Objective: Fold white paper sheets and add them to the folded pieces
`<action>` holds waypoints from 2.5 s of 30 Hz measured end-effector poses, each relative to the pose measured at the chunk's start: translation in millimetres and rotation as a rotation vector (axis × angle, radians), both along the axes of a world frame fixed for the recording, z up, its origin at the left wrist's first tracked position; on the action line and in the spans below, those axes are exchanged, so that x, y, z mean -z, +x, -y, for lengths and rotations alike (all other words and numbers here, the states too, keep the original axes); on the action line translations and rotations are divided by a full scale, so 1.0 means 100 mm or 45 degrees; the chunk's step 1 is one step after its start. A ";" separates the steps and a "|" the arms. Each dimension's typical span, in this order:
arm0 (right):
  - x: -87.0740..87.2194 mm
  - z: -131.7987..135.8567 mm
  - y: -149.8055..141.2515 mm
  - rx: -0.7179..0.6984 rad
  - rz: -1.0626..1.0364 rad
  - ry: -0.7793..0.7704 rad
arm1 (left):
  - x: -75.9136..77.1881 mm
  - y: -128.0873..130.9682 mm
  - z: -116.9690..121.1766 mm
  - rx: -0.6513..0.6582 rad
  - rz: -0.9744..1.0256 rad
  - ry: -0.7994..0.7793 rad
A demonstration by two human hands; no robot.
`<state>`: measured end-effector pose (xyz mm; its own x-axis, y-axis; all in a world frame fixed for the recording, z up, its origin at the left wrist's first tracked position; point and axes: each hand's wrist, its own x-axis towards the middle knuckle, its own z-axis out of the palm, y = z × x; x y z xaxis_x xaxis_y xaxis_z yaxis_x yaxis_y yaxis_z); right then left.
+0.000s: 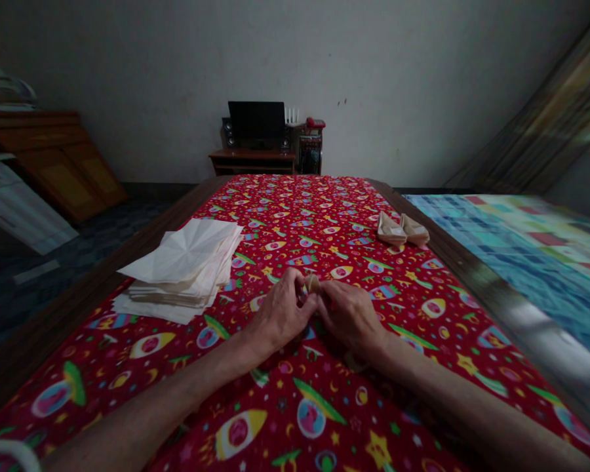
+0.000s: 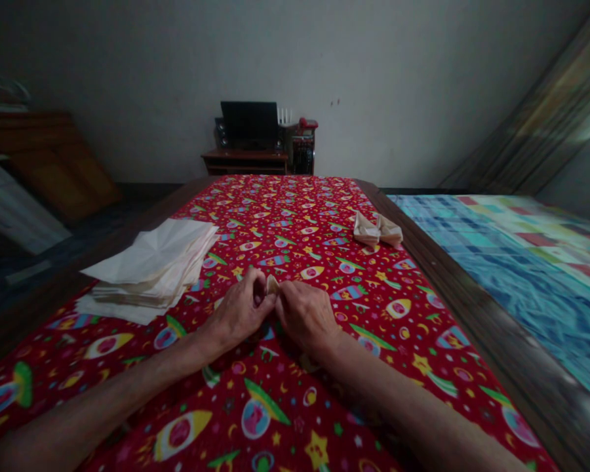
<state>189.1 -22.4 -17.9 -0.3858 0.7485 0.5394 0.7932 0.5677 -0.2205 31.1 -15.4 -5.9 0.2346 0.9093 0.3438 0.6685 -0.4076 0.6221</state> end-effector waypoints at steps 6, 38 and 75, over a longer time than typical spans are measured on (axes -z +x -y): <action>-0.05 0.06 -0.04 0.016 0.118 0.019 | -0.03 0.01 0.00 -0.050 0.025 -0.128; -0.10 0.11 0.36 -0.230 0.558 -0.085 | 0.08 -0.26 0.00 0.546 -0.617 0.447; -0.11 -0.01 0.22 0.084 0.283 -0.397 | 0.09 -0.19 -0.05 0.201 -0.422 0.092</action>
